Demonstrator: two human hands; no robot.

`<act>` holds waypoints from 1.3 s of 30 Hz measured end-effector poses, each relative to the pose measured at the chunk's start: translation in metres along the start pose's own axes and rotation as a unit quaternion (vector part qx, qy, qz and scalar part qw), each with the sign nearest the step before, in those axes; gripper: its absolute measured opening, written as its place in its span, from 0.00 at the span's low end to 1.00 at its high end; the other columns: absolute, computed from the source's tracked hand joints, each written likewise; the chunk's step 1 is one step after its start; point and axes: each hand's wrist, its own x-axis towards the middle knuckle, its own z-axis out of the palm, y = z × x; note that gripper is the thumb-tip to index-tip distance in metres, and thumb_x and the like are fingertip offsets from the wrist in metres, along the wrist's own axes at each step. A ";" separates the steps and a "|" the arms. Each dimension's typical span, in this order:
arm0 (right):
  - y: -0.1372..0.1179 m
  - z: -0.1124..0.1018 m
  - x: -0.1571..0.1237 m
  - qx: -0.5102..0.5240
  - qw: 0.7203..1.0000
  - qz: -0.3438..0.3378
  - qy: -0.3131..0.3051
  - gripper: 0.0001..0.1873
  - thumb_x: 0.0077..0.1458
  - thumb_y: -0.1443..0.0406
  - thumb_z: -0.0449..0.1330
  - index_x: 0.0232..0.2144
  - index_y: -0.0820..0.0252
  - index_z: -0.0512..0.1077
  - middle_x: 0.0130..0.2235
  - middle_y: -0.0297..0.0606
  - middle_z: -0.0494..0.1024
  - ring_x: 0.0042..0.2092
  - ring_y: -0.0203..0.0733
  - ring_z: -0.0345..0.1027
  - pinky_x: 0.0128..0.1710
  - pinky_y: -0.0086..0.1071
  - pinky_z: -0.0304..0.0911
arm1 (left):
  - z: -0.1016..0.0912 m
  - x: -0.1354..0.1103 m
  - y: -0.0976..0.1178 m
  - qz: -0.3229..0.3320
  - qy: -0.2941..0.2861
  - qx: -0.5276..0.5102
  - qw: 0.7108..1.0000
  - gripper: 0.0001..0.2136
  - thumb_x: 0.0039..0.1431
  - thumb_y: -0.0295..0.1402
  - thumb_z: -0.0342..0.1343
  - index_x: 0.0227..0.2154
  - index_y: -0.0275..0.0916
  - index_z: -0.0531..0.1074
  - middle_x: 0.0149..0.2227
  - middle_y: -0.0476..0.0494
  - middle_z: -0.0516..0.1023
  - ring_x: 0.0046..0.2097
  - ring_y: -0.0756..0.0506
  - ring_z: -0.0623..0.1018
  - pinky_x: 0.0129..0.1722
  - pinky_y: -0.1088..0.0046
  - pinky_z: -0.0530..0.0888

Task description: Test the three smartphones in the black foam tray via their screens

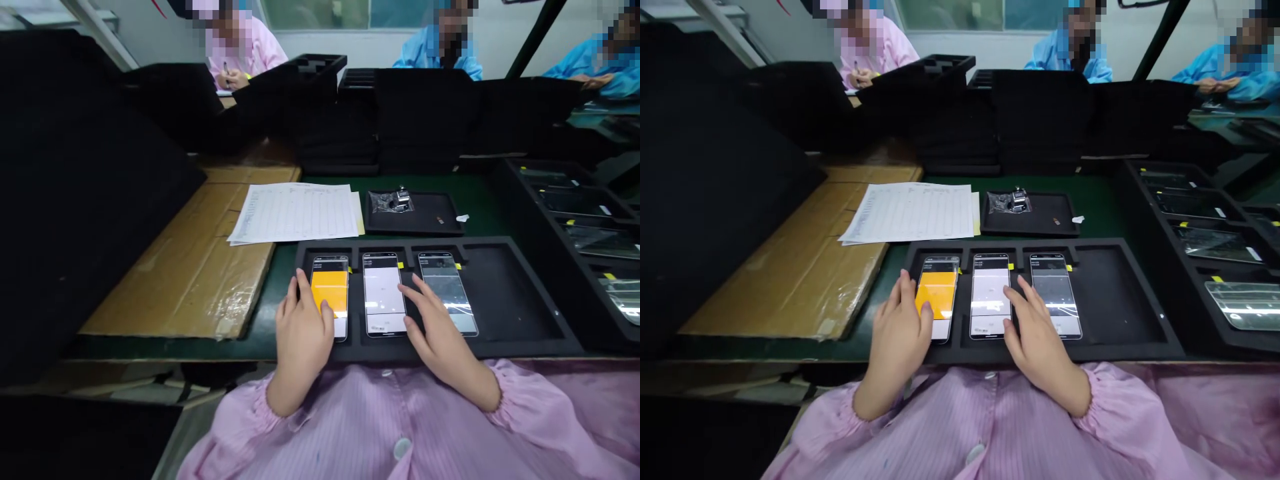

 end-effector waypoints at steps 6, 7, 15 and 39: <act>0.003 -0.002 -0.005 0.033 0.999 0.035 0.008 0.22 0.69 0.62 0.49 0.62 0.59 0.61 0.67 0.52 0.60 0.70 0.52 0.49 0.62 0.53 0.62 | -0.003 -0.002 -0.001 -0.085 -0.001 -0.252 0.964 0.30 0.63 0.36 0.46 0.67 0.29 0.53 0.60 0.26 0.70 0.65 0.33 0.65 0.65 0.46 0.58; 0.003 -0.002 -0.005 0.039 0.999 0.036 0.012 0.21 0.69 0.61 0.49 0.62 0.58 0.61 0.67 0.51 0.61 0.70 0.52 0.50 0.62 0.53 0.62 | -0.004 -0.002 -0.003 -0.103 0.004 -0.327 0.939 0.30 0.63 0.36 0.47 0.67 0.34 0.54 0.60 0.30 0.71 0.65 0.36 0.66 0.66 0.49 0.59; 0.004 -0.005 -0.003 0.067 0.997 0.045 0.013 0.22 0.70 0.57 0.49 0.61 0.57 0.63 0.66 0.50 0.63 0.69 0.52 0.51 0.63 0.52 0.60 | -0.026 0.036 -0.004 -0.287 -0.180 -0.687 0.642 0.24 0.57 0.33 0.54 0.57 0.33 0.67 0.48 0.35 0.79 0.49 0.38 0.79 0.47 0.61 0.77; -0.042 0.027 0.006 0.655 0.674 0.194 -0.281 0.17 0.54 0.61 0.72 0.45 0.61 0.76 0.45 0.42 0.81 0.45 0.40 0.77 0.47 0.34 0.72 | -0.034 -0.003 0.027 -0.151 -0.157 -0.787 0.578 0.22 0.47 0.30 0.62 0.47 0.40 0.70 0.43 0.46 0.79 0.50 0.40 0.77 0.51 0.62 0.73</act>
